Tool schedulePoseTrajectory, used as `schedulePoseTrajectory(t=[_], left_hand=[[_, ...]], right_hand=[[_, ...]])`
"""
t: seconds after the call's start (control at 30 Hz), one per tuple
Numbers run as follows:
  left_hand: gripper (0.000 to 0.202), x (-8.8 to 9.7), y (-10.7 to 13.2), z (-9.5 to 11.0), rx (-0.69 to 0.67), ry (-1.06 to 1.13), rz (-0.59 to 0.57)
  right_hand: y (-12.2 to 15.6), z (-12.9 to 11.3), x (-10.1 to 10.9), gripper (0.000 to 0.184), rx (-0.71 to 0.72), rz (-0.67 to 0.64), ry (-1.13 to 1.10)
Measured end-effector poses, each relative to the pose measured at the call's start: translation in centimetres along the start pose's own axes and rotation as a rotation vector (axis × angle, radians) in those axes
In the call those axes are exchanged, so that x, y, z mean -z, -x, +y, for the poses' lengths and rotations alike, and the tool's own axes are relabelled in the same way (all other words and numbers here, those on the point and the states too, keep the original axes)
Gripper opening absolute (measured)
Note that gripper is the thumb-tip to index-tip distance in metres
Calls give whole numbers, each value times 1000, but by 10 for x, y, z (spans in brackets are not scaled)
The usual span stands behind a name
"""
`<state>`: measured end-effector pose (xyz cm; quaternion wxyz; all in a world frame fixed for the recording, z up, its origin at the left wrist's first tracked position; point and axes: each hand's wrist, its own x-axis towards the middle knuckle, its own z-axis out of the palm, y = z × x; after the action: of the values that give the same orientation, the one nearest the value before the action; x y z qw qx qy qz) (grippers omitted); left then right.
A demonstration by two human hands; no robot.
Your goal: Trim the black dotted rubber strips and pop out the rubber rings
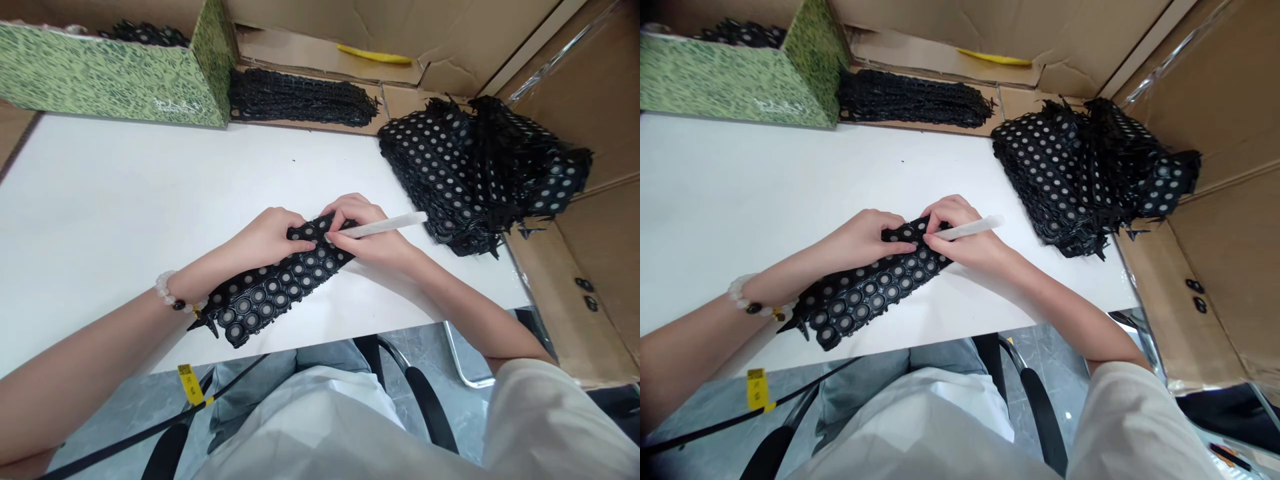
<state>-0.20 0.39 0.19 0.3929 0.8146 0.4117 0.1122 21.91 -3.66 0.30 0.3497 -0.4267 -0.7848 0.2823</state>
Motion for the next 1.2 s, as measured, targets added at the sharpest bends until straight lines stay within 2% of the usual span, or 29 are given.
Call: schedulePoseTrajectory(t=[0.17,0.33,0.43,0.7,0.87,0.97,1.2], left_hand=[[35,-1,-2,-4,0,40,8],[30,-2,-3,-7,54,176,37],[30,-1,-3,-7,39,217,41],[36,0,1,8,58,19,99],[37,0,3,14,122,-97,-8],[37,1,4,13,116,-82,-35],[39,6,3,6,113,41,6]], right_hand=[[0,3,-2,14,5,20,13],[1,7,-11,12,70,73,111],[1,10,-15,13,96,111,144],[1,8,-14,16,120,129,145],[2,-2,-10,16,222,123,205],[2,-4,-6,15,202,131,154],[0,6,1,16,101,102,134]])
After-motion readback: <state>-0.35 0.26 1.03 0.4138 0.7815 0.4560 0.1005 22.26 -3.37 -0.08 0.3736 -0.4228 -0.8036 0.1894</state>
